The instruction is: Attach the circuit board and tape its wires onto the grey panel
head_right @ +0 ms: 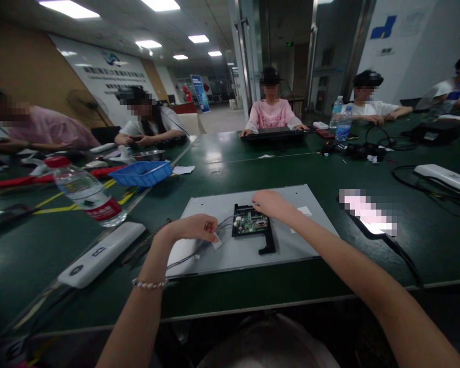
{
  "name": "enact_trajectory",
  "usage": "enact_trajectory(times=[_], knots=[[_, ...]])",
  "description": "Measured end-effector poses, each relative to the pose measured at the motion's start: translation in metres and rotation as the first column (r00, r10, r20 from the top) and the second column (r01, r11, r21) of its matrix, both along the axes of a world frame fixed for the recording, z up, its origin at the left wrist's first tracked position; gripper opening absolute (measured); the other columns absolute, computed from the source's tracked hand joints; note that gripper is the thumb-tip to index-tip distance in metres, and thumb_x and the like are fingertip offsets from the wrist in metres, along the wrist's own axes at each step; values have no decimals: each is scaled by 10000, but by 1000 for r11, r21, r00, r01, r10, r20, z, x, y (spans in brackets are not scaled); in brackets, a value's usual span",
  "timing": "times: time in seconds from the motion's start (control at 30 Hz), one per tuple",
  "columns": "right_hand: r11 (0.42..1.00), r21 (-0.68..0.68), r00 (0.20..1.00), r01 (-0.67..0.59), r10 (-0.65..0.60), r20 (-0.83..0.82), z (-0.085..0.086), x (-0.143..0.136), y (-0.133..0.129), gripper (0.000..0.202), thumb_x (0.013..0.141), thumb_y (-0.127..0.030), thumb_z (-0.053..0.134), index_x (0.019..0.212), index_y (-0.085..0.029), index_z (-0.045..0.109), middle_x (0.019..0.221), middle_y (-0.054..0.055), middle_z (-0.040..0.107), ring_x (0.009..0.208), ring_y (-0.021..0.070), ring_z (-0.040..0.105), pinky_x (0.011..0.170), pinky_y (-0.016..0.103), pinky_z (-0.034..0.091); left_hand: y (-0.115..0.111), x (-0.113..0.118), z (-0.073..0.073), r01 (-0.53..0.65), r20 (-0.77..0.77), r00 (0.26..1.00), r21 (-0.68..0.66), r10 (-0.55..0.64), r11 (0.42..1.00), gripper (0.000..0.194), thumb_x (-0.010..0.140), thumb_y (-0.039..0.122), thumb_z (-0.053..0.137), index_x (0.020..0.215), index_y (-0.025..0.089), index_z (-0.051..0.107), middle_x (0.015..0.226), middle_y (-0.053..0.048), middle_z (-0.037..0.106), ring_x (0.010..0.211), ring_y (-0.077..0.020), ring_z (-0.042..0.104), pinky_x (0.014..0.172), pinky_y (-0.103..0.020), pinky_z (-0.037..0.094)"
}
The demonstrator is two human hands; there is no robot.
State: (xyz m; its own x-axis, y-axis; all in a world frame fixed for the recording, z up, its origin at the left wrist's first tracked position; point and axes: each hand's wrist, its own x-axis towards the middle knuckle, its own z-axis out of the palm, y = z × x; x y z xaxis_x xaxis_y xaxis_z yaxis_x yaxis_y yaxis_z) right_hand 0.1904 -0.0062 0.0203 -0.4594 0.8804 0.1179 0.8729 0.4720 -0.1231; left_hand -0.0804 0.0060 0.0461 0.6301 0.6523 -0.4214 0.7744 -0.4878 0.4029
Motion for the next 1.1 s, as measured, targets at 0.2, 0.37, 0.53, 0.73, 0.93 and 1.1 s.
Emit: enact_trajectory(times=[0.2,0.37,0.53,0.73,0.93,1.1], knots=[[996,48,997,71,-73,29,-6,-12,-4,264,918,-216,446,990,-170,695,1010,129,684,989,234,611,811,278,427,-1,1,1,-9,-3,1000,6,9,1000,400,607,551,666,685,177,548,639,23,534,625,-137,476,557,-234,311],[990,94,994,102,-104,21,-2,-3,-7,286,935,-202,405,1014,-164,677,1014,122,678,980,223,611,806,271,425,-3,0,2,-12,-3,1000,3,12,1000,402,616,552,657,692,174,543,628,27,525,616,-133,474,550,-231,312],[960,217,978,177,-196,71,7,22,-7,280,922,-149,394,955,-124,671,989,155,670,907,238,630,752,305,443,-1,-2,1,15,-6,1000,1,-15,1000,399,635,545,652,736,175,543,687,14,546,648,-142,493,568,-233,329],[952,107,952,286,-295,81,1,43,-7,256,887,-188,461,871,-111,705,903,172,683,867,266,645,723,330,464,-4,-2,7,-24,4,1000,60,24,998,513,607,487,682,983,186,506,768,10,564,684,-162,525,576,-236,338],[991,119,993,60,-47,-108,-5,23,-8,299,929,-291,430,1053,-152,664,1059,122,657,995,219,605,860,302,435,-7,-3,12,-14,8,1000,77,13,997,369,642,487,650,832,186,553,666,19,549,637,-157,523,558,-238,338],[995,77,994,-61,68,-91,-19,8,-8,321,938,-320,428,1145,-158,613,1122,121,630,1042,225,574,882,321,431,-1,-14,10,-32,14,999,-9,33,999,317,687,483,614,763,190,519,615,22,568,569,-145,531,529,-236,353]])
